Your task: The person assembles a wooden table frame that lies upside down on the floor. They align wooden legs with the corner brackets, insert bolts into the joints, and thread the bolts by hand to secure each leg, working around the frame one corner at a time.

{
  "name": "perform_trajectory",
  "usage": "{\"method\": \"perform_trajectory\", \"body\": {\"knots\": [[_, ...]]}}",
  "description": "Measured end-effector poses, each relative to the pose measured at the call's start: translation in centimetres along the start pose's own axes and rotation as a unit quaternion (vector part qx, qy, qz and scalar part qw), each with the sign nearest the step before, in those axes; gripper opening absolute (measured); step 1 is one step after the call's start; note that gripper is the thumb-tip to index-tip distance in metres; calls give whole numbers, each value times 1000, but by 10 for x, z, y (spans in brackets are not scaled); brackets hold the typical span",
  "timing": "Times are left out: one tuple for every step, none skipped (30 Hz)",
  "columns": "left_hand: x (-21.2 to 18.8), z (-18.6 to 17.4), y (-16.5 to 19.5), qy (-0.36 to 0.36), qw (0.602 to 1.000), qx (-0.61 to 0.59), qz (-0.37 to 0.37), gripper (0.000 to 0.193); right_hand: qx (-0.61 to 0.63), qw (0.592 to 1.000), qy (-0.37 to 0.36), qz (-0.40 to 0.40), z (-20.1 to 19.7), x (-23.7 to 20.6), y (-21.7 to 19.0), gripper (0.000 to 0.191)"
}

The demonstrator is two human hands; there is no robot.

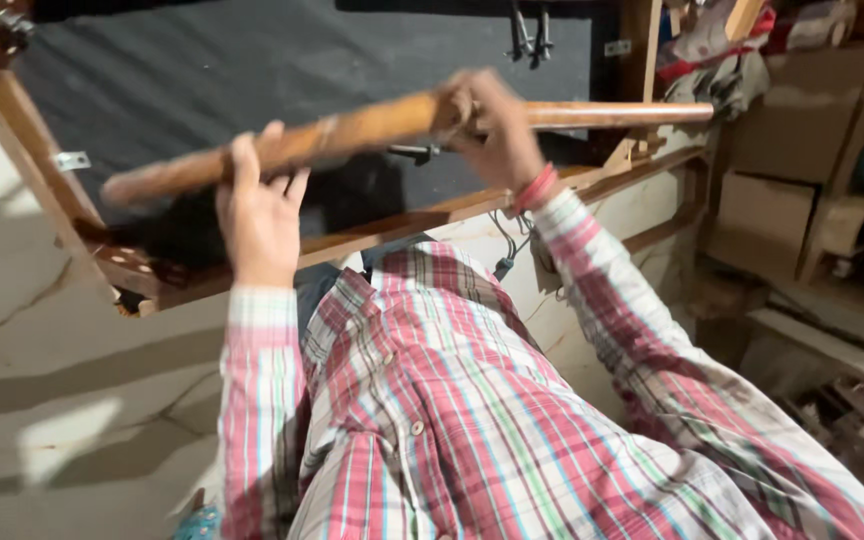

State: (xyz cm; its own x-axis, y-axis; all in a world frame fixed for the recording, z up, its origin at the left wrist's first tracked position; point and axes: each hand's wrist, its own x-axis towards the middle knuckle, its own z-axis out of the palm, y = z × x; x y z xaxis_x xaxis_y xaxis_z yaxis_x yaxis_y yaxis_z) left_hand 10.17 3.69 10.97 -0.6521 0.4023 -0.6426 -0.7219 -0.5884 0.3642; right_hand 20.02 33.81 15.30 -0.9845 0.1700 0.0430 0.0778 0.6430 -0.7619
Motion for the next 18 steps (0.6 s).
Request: {"method": "perform_trajectory", "body": {"knots": [[22, 6, -8, -7, 1000, -17, -8, 44, 28, 998, 33, 36, -6, 3, 18, 53], [45, 14, -19, -11, 999, -35, -15, 46, -32, 997, 53, 42, -21, -4, 32, 61], [63, 20, -31, 3, 1000, -25, -7, 50, -91, 992, 69, 47, -36, -13, 44, 70], [82, 26, -42, 17, 1000, -16, 6, 55, -149, 984, 86, 47, -49, -19, 55, 79], [100, 33, -51, 28, 999, -8, 20, 60, -206, 976, 8, 66, -62, -24, 65, 82], [113, 37, -58, 38, 999, -2, 22, 63, -261, 959, -72, 84, -70, -32, 71, 85], [122, 40, -67, 50, 999, 2, 21, 66, -312, 932, -155, 101, -74, -40, 76, 89], [126, 42, -74, 63, 998, 7, 20, 69, -333, 924, -160, 101, -74, -47, 77, 83], [128, 43, -80, 72, 997, 13, 13, 70, -353, 916, -162, 101, -73, -52, 77, 78], [130, 44, -85, 80, 997, 18, 8, 70, -374, 907, -163, 99, -72, -53, 76, 73], [132, 44, -87, 87, 996, 22, 5, 71, -369, 907, -172, 104, -72, -50, 73, 67], [132, 44, -88, 77, 996, 35, 1, 70, -363, 908, -181, 108, -72, -45, 67, 62], [130, 43, -87, 66, 997, 50, -3, 69, -357, 908, -188, 112, -74, -37, 58, 56], [128, 43, -85, 52, 996, 66, -8, 69, -318, 923, -180, 120, -77, -31, 45, 59], [126, 45, -80, 45, 995, 86, -11, 66, -279, 936, -172, 127, -82, -27, 27, 61], [121, 48, -74, 41, 994, 104, -14, 64, -238, 948, -166, 133, -88, -23, 6, 64], [112, 53, -68, 40, 992, 122, -19, 61, -179, 967, -157, 95, -94, -20, -13, 64], [92, 55, -55, 38, 988, 147, -24, 60, -119, 980, -147, 57, -95, -22, -43, 65]]}}
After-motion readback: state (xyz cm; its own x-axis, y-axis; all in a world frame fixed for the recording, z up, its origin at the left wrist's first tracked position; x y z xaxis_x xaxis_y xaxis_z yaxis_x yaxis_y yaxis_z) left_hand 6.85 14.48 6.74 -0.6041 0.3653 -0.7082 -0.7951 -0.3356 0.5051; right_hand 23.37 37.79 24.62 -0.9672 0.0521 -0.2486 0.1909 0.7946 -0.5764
